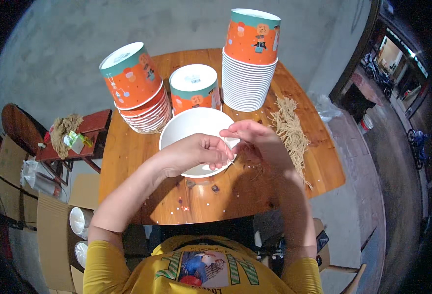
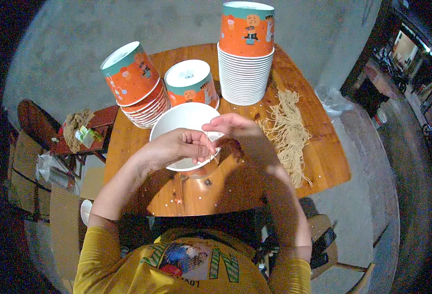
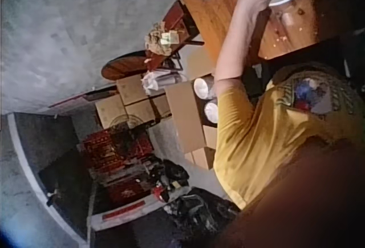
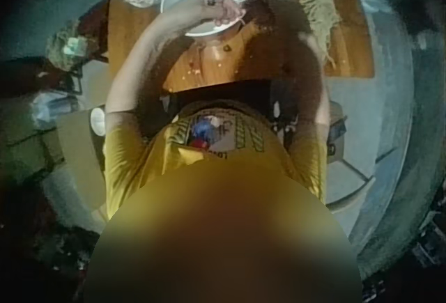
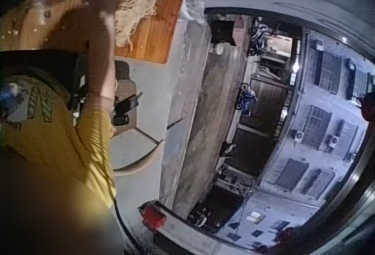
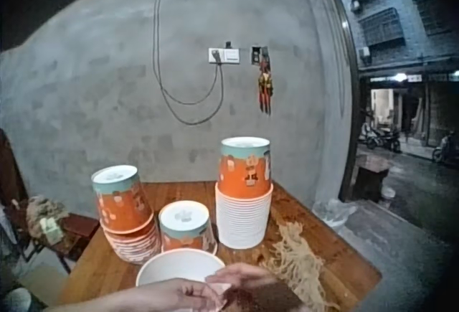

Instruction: Assembling and preparing festive paper cups by placing items inside and managing strings.

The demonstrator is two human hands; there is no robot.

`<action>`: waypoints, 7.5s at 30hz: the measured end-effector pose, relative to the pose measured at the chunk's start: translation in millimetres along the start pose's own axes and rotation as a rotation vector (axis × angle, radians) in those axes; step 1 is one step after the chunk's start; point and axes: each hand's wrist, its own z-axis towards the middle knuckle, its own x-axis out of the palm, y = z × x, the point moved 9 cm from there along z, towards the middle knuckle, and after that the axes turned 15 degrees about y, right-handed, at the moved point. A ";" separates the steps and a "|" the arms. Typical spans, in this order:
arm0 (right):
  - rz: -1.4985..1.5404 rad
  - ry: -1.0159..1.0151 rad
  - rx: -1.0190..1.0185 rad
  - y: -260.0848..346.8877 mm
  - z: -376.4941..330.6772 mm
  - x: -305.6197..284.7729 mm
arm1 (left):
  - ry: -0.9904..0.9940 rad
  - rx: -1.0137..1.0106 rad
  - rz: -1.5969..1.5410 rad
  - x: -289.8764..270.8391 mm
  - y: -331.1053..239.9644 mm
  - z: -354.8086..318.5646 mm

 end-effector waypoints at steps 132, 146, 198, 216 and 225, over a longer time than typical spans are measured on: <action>-1.129 -0.461 -0.674 0.6 -71.1 48.8 | -0.283 0.038 0.350 9.2 -14.5 -10.2; -0.543 -0.526 -0.349 -27.6 -65.8 16.1 | -0.172 0.065 -0.002 9.0 -9.7 -1.3; -0.661 -0.447 -0.404 3.4 -81.8 16.3 | -0.205 0.048 0.211 0.5 -17.6 -8.4; -0.719 -0.300 -0.248 24.7 -47.8 12.5 | -0.048 -0.013 0.129 21.5 -8.0 3.0; -0.945 -0.443 -0.422 19.0 -79.4 13.2 | -0.092 -0.035 0.129 18.3 -10.6 6.2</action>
